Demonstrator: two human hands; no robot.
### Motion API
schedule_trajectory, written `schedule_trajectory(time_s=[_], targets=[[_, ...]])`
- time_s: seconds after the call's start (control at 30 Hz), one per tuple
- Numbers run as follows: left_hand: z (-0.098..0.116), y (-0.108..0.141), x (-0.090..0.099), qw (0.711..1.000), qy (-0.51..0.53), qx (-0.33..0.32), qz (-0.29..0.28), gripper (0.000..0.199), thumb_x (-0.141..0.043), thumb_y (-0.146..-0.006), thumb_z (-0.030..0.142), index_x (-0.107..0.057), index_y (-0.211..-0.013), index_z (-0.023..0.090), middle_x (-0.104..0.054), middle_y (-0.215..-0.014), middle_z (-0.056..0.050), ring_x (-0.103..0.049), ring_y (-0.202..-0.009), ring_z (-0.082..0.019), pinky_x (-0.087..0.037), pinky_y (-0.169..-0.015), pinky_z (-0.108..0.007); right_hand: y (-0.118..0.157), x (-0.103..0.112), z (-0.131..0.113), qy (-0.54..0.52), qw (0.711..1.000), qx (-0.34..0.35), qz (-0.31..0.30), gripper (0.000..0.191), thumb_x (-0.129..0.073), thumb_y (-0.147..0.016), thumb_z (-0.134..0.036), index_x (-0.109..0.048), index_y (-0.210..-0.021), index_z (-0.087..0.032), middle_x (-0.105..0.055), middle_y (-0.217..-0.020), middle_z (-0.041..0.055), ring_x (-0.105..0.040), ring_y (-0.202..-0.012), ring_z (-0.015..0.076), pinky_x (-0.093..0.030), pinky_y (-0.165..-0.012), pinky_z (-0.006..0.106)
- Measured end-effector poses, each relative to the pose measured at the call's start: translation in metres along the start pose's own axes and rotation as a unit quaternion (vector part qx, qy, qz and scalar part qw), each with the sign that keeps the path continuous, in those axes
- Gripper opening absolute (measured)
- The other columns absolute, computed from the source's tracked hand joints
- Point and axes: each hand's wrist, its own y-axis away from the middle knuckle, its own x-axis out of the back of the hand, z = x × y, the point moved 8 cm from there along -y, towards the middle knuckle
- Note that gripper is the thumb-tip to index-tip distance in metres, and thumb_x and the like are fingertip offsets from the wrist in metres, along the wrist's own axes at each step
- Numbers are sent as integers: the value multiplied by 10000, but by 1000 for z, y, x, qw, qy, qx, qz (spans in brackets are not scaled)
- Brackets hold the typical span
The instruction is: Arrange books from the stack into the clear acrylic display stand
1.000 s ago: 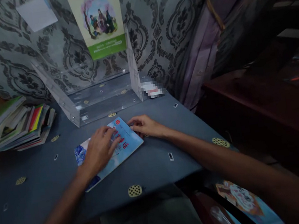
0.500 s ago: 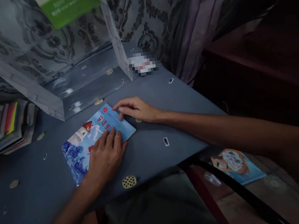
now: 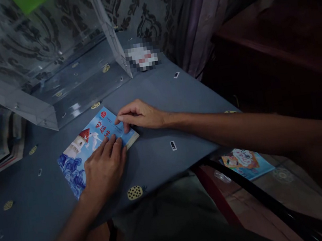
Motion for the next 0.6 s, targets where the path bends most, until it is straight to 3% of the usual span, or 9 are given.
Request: schedule_trajectory(time_s=[0.33,0.6], targets=[[4,0,1,1000,-22,-9,5,293,-455,-1021,243,-709,-1087,112,-764,-1157,-147,-750,-1024,-322,-640,-747,-415,1,-2,2,-19,1000,-16,11,229,-527,-949,-232,-711,-916,-98,-670,-611,-4,-614,-585,93,-463,-566,189],[1,4,-7,1000,-1,19,-15,298,-460,-1023,284,-712,-1108,148,-741,-1209,-155,-719,-1097,-315,-614,-836,-427,14,0,-4,-29,999,-16,6,233,-534,-937,-239,-715,-896,-98,-658,-578,-11,-607,-543,93,-459,-551,195]])
